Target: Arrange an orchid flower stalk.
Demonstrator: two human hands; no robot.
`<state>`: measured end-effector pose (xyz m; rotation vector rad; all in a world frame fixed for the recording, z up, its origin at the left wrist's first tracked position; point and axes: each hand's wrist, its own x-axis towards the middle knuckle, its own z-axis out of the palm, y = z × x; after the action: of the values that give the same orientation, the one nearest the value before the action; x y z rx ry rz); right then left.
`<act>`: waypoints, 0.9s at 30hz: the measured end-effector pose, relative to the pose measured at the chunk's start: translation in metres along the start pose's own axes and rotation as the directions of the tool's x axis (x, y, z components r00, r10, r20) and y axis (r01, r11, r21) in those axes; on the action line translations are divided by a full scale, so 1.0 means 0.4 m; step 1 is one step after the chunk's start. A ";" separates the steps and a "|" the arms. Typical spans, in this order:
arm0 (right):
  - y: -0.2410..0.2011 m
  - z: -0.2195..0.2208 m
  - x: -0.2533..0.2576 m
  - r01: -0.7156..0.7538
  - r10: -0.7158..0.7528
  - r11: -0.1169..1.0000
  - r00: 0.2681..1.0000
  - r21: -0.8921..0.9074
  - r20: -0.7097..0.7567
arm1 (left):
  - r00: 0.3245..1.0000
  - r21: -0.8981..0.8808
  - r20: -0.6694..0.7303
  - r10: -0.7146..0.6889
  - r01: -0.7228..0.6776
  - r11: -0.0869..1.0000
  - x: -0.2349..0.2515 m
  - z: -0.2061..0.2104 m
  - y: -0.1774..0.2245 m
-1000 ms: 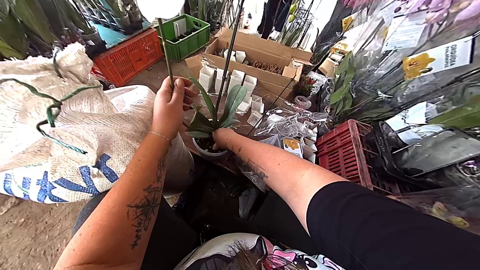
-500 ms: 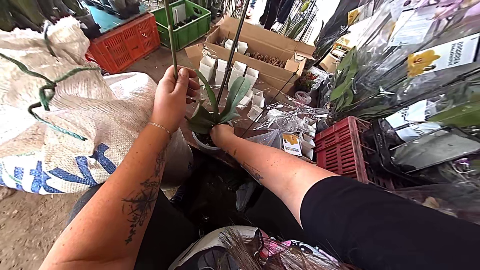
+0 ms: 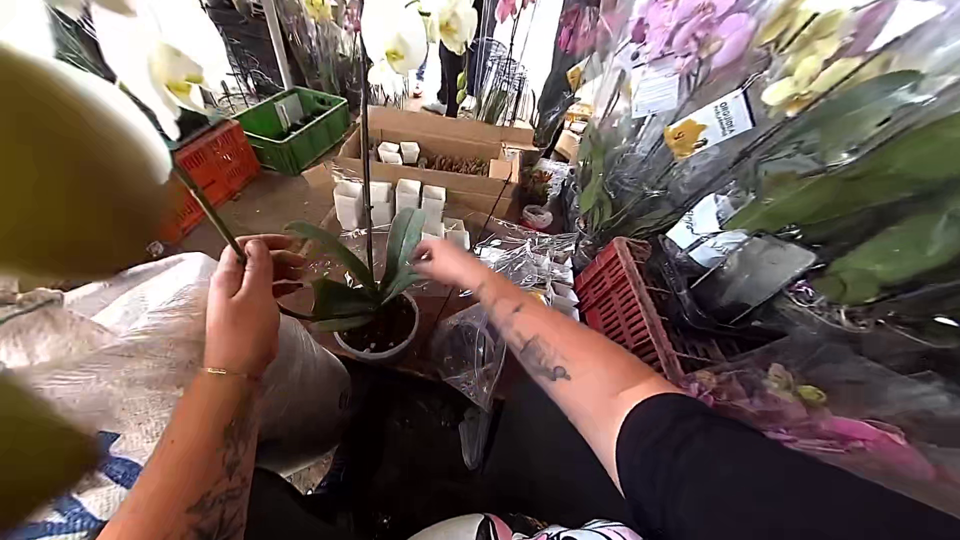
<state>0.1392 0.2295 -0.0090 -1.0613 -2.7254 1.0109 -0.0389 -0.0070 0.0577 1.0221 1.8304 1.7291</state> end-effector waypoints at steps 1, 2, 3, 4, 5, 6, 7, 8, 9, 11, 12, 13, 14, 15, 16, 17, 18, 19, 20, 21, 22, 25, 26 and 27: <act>0.060 -0.040 0.028 -0.078 0.080 0.996 0.995 0.042 -0.059 | 1.000 -0.008 -0.002 -0.002 0.002 1.000 0.001 0.001 -0.001; 0.127 -0.065 0.058 -0.172 0.179 0.982 0.978 0.079 -0.107 | 1.000 -0.010 -0.007 -0.001 0.001 1.000 0.002 0.003 -0.002; 0.192 -0.073 0.085 -0.277 0.289 0.955 0.947 0.103 -0.137 | 1.000 -0.009 -0.012 0.003 -0.003 1.000 0.002 0.004 -0.004; 0.250 -0.068 0.104 -0.371 0.387 0.920 0.910 0.125 -0.149 | 1.000 -0.004 -0.016 0.007 -0.007 1.000 0.004 0.005 -0.004; 0.298 -0.052 0.120 -0.451 0.469 0.882 0.870 0.138 -0.155 | 1.000 0.003 -0.023 0.008 -0.007 1.000 0.005 0.007 -0.001; 0.329 -0.035 0.128 -0.513 0.531 0.846 0.834 0.144 -0.151 | 1.000 0.002 -0.027 -0.001 0.001 1.000 0.006 0.009 0.003; 0.350 -0.014 0.136 -0.553 0.569 0.822 0.809 0.136 -0.147 | 0.999 0.002 -0.037 -0.018 0.018 1.000 0.006 0.012 0.010; 0.366 0.010 0.143 -0.576 0.588 0.809 0.797 0.116 -0.138 | 0.998 0.001 -0.052 -0.041 0.041 0.999 0.006 0.016 0.016; 0.379 0.037 0.150 -0.587 0.594 0.804 0.793 0.092 -0.133 | 0.997 -0.007 -0.057 -0.058 0.058 0.998 0.007 0.014 0.016; 0.398 0.088 0.162 -0.598 0.596 0.801 0.793 0.030 -0.125 | 0.997 -0.009 -0.036 -0.067 0.067 0.998 0.007 0.005 0.010; 0.402 0.109 0.166 -0.600 0.596 0.800 0.794 0.003 -0.118 | 0.997 -0.015 -0.038 -0.068 0.068 0.998 0.008 0.002 0.008; 0.403 0.123 0.170 -0.604 0.600 0.797 0.793 -0.008 -0.109 | 0.996 -0.024 -0.044 -0.073 0.072 0.997 0.011 0.001 0.007; 0.402 0.131 0.173 -0.610 0.607 0.792 0.788 -0.002 -0.102 | 0.995 -0.032 -0.053 -0.080 0.078 0.996 0.014 0.001 0.009; 0.399 0.135 0.176 -0.621 0.619 0.784 0.780 0.019 -0.094 | 0.994 -0.041 -0.062 -0.089 0.087 0.995 0.017 0.001 0.010; 0.400 0.134 0.181 -0.631 0.634 0.773 0.769 0.056 -0.082 | 0.993 -0.048 -0.066 -0.097 0.094 0.994 0.017 0.000 0.011; 0.405 0.130 0.185 -0.641 0.652 0.757 0.754 0.126 -0.080 | 0.993 -0.051 -0.065 -0.098 0.095 0.994 0.018 -0.001 0.011; 0.416 0.125 0.188 -0.636 0.668 0.737 0.738 0.227 -0.100 | 0.994 -0.044 -0.057 -0.091 0.088 0.995 0.017 -0.002 0.010; 0.424 0.115 0.189 -0.612 0.671 0.724 0.731 0.318 -0.121 | 0.995 -0.039 -0.051 -0.081 0.079 0.996 0.018 -0.005 0.008; 0.430 0.099 0.191 -0.570 0.662 0.720 0.736 0.397 -0.143 | 0.996 -0.036 -0.051 -0.067 0.065 0.997 0.020 -0.007 0.005; 0.431 0.081 0.188 -0.523 0.642 0.721 0.750 0.455 -0.155 | 0.997 -0.036 -0.048 -0.059 0.057 0.998 0.020 -0.008 0.004; 0.422 0.058 0.174 -0.476 0.613 0.735 0.771 0.484 -0.173 | 0.997 -0.036 -0.046 -0.057 0.055 0.998 0.019 -0.008 0.005; 0.338 -0.036 0.092 -0.335 0.495 0.813 0.829 0.476 -0.262 | 0.996 -0.048 -0.050 -0.068 0.066 0.997 0.018 -0.006 0.007; 0.300 -0.069 0.054 -0.288 0.453 0.845 0.834 0.451 -0.316 | 0.996 -0.048 -0.048 -0.069 0.067 0.997 0.016 -0.006 0.008; 0.260 -0.102 0.015 -0.235 0.405 0.877 0.829 0.419 -0.385 | 0.997 -0.050 -0.045 -0.069 0.066 0.997 0.015 -0.007 0.008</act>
<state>0.2065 0.3135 -0.0394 -1.4950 -1.9306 1.0625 -0.0442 -0.0046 0.0623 0.8979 1.8208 1.7620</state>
